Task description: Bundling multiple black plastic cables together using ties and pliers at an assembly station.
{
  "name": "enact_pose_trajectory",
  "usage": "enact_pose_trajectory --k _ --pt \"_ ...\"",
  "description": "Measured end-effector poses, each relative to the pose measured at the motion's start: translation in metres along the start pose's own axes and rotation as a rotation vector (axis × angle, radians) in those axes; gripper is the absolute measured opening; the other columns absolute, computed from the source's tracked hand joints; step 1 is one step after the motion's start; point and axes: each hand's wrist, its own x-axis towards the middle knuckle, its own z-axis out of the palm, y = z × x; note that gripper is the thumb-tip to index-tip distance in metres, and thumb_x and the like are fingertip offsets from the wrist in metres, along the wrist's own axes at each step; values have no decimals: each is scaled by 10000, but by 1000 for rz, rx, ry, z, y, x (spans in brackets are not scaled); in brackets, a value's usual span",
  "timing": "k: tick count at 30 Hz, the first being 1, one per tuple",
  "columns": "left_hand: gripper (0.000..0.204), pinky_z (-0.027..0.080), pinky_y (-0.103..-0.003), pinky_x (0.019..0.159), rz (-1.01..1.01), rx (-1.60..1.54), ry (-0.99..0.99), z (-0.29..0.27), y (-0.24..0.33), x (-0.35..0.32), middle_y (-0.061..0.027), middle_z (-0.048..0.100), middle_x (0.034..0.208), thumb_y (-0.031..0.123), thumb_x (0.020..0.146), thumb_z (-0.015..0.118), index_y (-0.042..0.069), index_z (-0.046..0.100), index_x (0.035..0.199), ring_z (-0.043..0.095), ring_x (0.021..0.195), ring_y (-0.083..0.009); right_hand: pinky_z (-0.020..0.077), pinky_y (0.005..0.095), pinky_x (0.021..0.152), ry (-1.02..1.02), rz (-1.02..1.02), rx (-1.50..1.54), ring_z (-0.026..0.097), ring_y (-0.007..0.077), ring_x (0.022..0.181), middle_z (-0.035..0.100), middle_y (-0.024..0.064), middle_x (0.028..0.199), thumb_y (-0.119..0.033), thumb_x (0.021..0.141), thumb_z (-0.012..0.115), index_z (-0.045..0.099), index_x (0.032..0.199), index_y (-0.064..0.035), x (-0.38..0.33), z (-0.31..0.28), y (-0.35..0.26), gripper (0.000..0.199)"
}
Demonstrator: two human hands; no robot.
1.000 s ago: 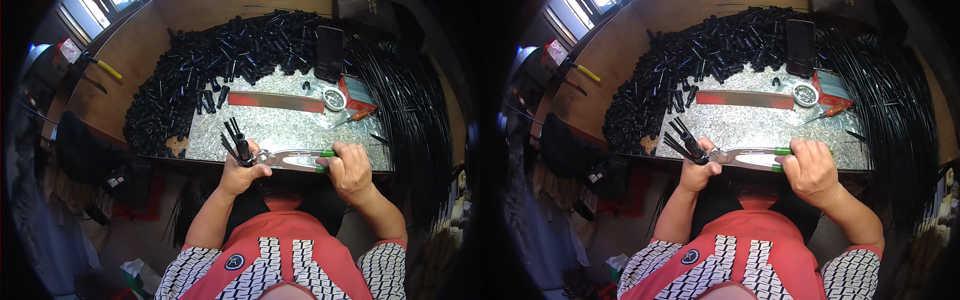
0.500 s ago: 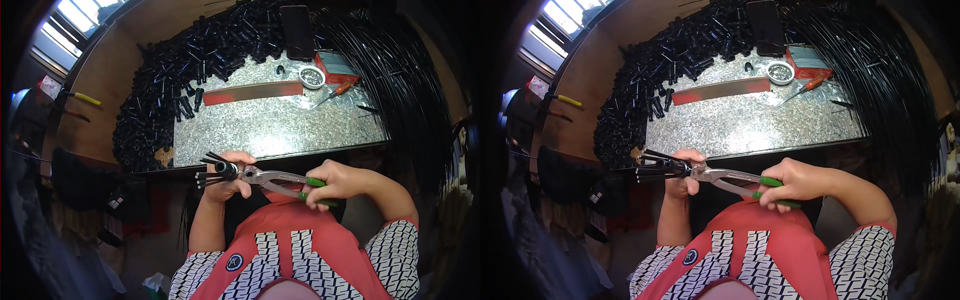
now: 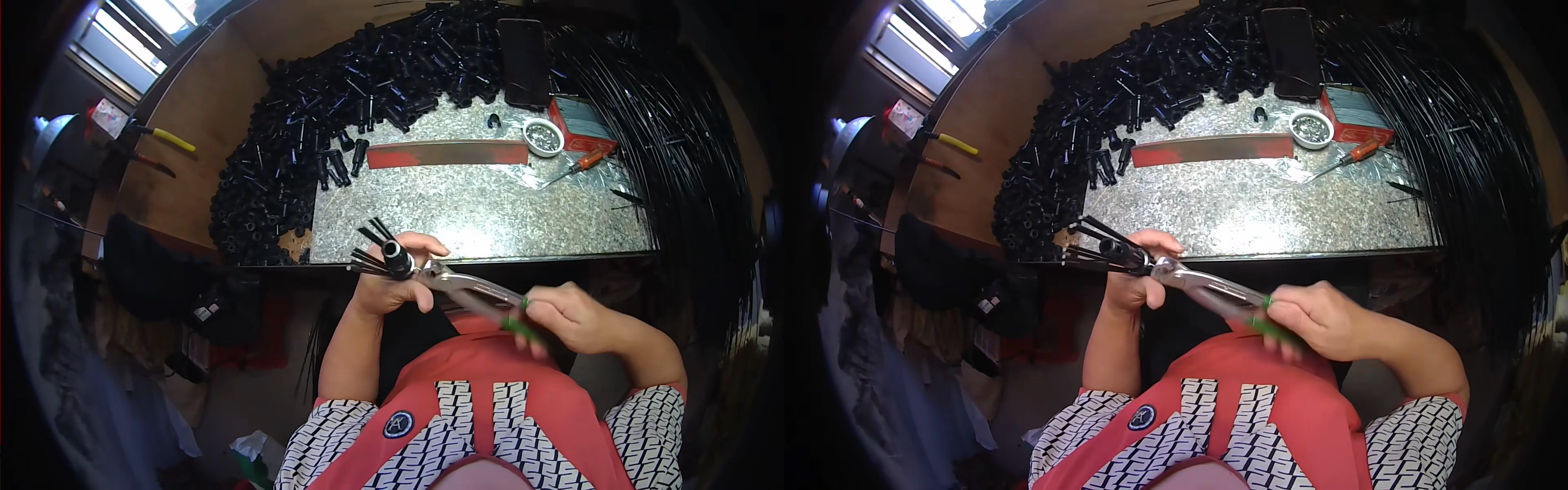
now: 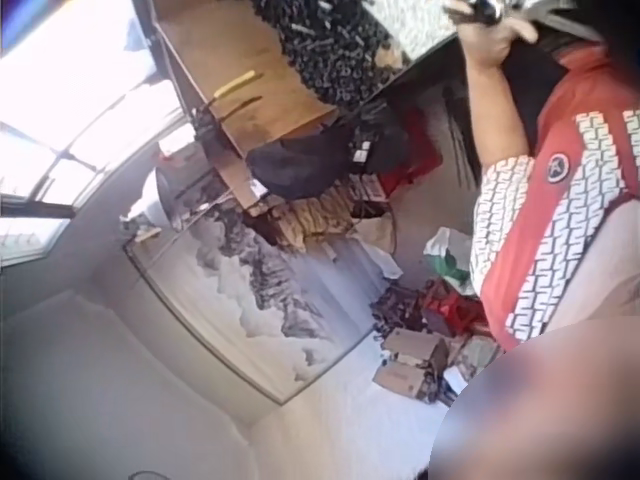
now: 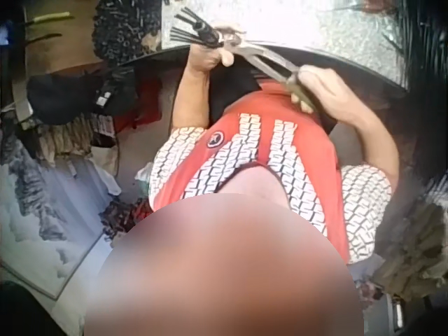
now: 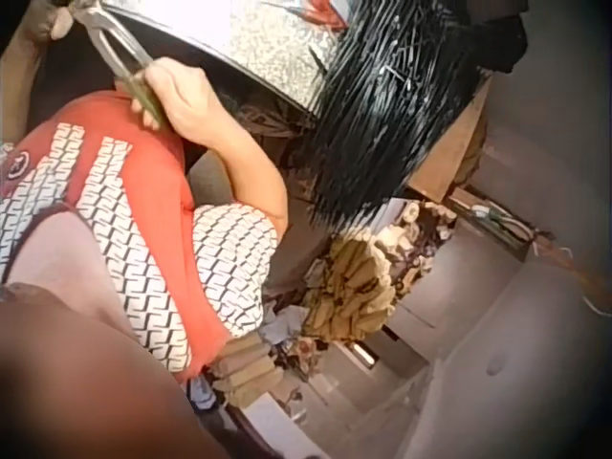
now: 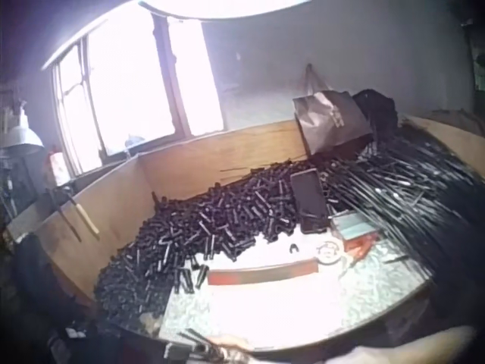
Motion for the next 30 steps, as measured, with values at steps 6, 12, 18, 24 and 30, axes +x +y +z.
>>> enact_pose_trajectory --k 6,12,18,24,30 --pt "646 345 -203 526 -25 60 -15 -4 1 0 9 603 732 484 500 831 -4 686 897 513 637 -54 448 256 507 -33 -60 -221 588 130 544 618 82 701 -152 809 722 500 1024 -12 4 2 2 339" --pt "690 396 -217 600 -123 -68 3 -2 8 3 -4 615 833 482 470 832 -6 660 927 532 693 -67 520 394 704 420 -582 -786 644 339 794 631 211 919 -149 879 595 563 1035 54 12 -4 24 257" --pt "638 427 -231 634 -24 66 -158 -7 -3 3 -34 638 862 396 495 882 11 663 954 558 746 -88 473 267 508 -147 156 -78 614 133 535 626 84 627 -286 860 673 566 872 17 13 -12 9 322" --pt "607 404 -218 624 -27 -31 25 8 -9 4 5 584 833 271 524 914 11 610 980 521 728 -64 434 454 757 403 -300 -1001 526 382 878 486 188 989 -38 648 663 389 1241 -30 21 -10 18 653" --pt "759 376 -174 586 -122 -89 17 7 -12 2 6 565 824 355 488 888 0 503 1038 498 682 -44 419 437 834 284 -315 -932 490 392 919 457 204 1000 42 675 525 357 1313 7 25 -14 12 661"
